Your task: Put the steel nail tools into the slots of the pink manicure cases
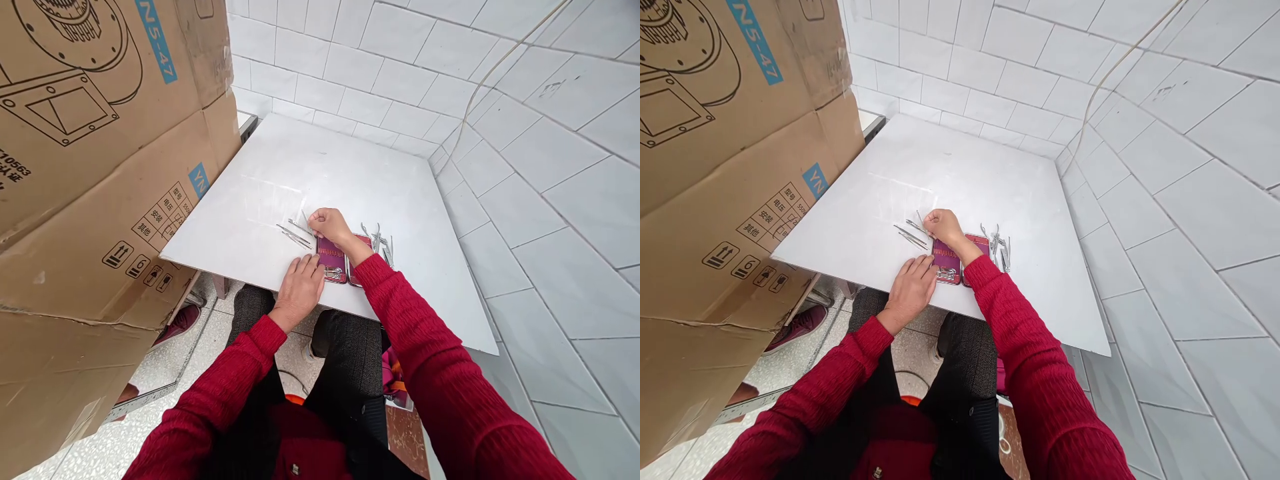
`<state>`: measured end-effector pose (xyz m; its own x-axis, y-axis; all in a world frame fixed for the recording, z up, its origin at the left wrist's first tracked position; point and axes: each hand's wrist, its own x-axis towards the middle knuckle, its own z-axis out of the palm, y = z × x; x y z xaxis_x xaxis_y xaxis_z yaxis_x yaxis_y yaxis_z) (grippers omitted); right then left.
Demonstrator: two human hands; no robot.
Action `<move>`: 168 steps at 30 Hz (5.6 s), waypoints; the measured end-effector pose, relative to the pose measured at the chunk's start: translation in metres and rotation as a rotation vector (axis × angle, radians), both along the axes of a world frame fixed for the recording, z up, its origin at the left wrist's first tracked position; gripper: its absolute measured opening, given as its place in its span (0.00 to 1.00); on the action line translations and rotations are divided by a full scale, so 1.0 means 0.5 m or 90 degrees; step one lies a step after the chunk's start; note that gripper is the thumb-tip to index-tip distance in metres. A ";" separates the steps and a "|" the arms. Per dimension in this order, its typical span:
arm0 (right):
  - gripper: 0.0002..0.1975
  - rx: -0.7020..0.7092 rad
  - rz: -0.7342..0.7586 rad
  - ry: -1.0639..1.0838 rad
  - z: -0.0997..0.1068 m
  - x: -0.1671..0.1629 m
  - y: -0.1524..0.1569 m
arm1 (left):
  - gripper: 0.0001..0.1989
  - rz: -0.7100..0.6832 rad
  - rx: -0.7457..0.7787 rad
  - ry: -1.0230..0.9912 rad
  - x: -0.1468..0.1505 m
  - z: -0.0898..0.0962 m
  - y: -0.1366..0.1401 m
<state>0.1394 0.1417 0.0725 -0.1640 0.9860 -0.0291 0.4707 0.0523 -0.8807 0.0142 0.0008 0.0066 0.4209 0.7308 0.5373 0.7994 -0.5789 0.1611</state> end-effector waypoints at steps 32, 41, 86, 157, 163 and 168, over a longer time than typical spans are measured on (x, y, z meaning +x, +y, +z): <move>0.21 0.094 -0.137 0.098 -0.072 0.071 -0.043 | 0.14 0.004 -0.006 0.014 -0.001 0.011 0.001; 0.21 0.094 -0.135 0.100 -0.078 0.073 -0.042 | 0.14 0.009 -0.007 0.019 0.000 0.009 0.002; 0.17 0.230 -0.108 -0.376 -0.067 0.048 -0.104 | 0.15 0.004 -0.022 0.013 0.000 0.009 0.001; 0.10 0.231 0.028 -0.318 -0.054 -0.019 -0.090 | 0.12 0.003 -0.020 0.022 0.001 0.011 -0.003; 0.09 0.248 0.013 -0.260 -0.065 -0.016 -0.083 | 0.13 0.007 -0.017 0.025 0.002 0.011 -0.003; 0.08 0.257 -0.002 -0.181 -0.075 -0.011 -0.076 | 0.14 0.004 -0.018 0.022 0.002 0.014 -0.003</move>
